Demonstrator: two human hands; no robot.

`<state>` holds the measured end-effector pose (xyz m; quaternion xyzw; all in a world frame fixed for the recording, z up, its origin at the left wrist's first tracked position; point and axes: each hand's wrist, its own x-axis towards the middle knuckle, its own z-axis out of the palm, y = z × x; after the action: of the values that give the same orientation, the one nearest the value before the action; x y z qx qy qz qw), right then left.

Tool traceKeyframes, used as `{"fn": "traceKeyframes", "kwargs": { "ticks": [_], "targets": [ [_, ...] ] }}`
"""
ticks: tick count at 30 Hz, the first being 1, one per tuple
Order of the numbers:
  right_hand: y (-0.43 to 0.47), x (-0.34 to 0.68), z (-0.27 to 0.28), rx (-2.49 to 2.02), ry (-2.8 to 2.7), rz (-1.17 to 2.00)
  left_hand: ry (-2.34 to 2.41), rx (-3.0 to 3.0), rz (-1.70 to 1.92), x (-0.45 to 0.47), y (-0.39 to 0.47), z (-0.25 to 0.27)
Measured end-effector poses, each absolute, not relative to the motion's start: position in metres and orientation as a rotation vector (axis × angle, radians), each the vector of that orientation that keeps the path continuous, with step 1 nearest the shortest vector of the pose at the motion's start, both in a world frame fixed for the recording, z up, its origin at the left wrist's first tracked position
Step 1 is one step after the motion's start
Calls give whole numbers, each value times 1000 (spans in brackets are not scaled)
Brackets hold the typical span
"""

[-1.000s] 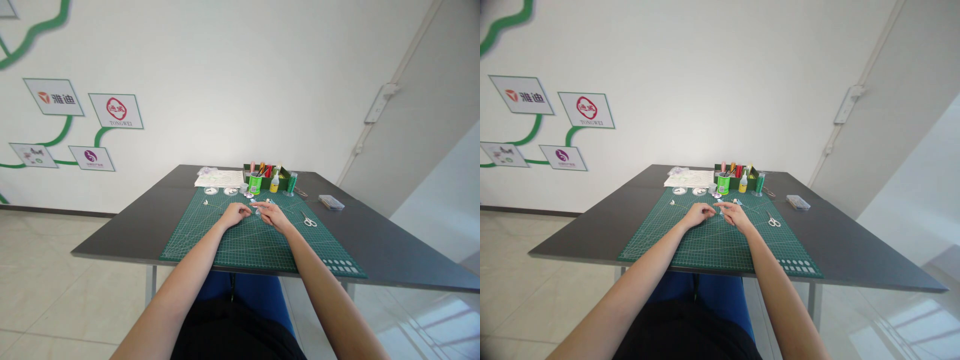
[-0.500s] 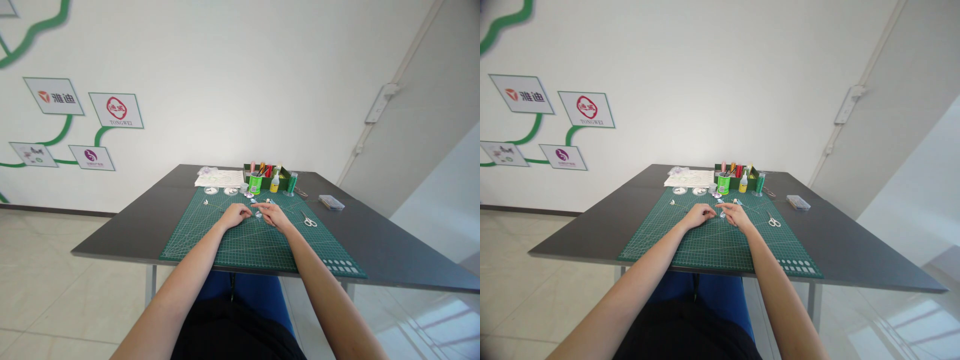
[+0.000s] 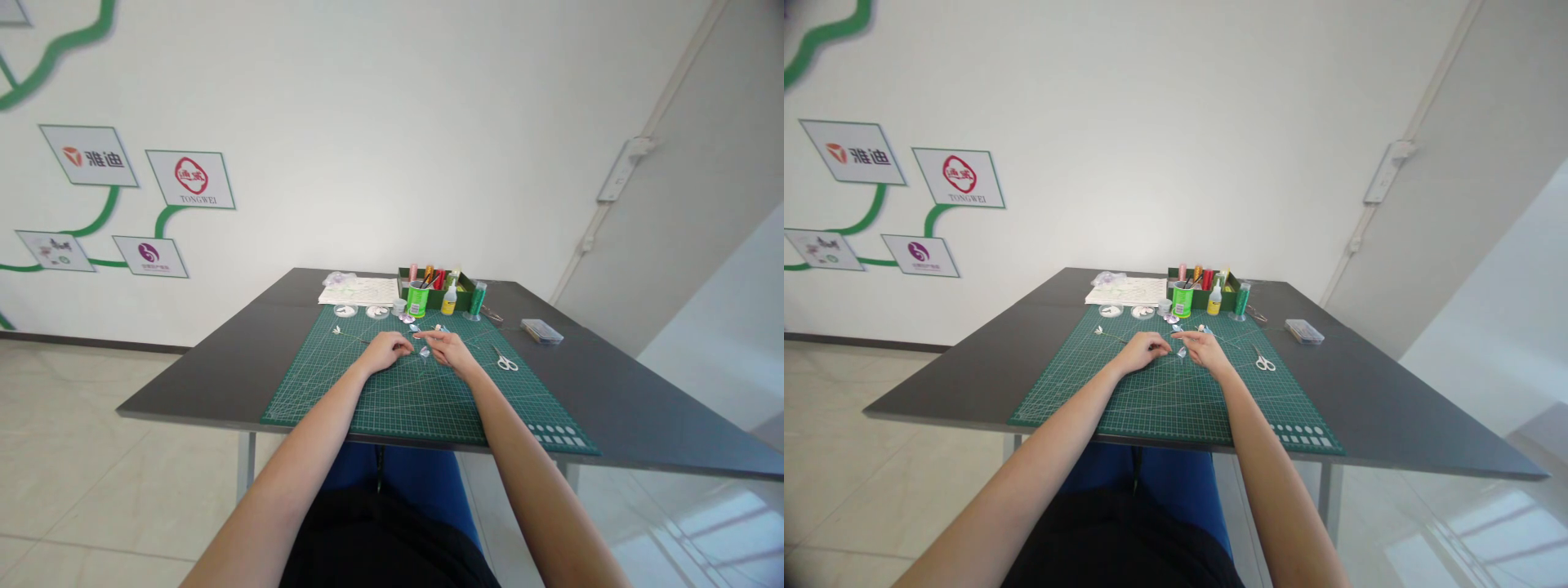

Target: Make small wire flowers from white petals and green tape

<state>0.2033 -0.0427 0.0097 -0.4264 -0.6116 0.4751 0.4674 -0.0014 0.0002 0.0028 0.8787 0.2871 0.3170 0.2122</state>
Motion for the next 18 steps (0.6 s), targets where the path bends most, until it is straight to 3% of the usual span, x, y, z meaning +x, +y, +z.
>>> {"fn": "traceKeyframes", "kwargs": {
  "ticks": [18],
  "targets": [
    [-44,205,10,-1033,-1457,1272,734,2422,930,0,-2,7]
  ]
}}
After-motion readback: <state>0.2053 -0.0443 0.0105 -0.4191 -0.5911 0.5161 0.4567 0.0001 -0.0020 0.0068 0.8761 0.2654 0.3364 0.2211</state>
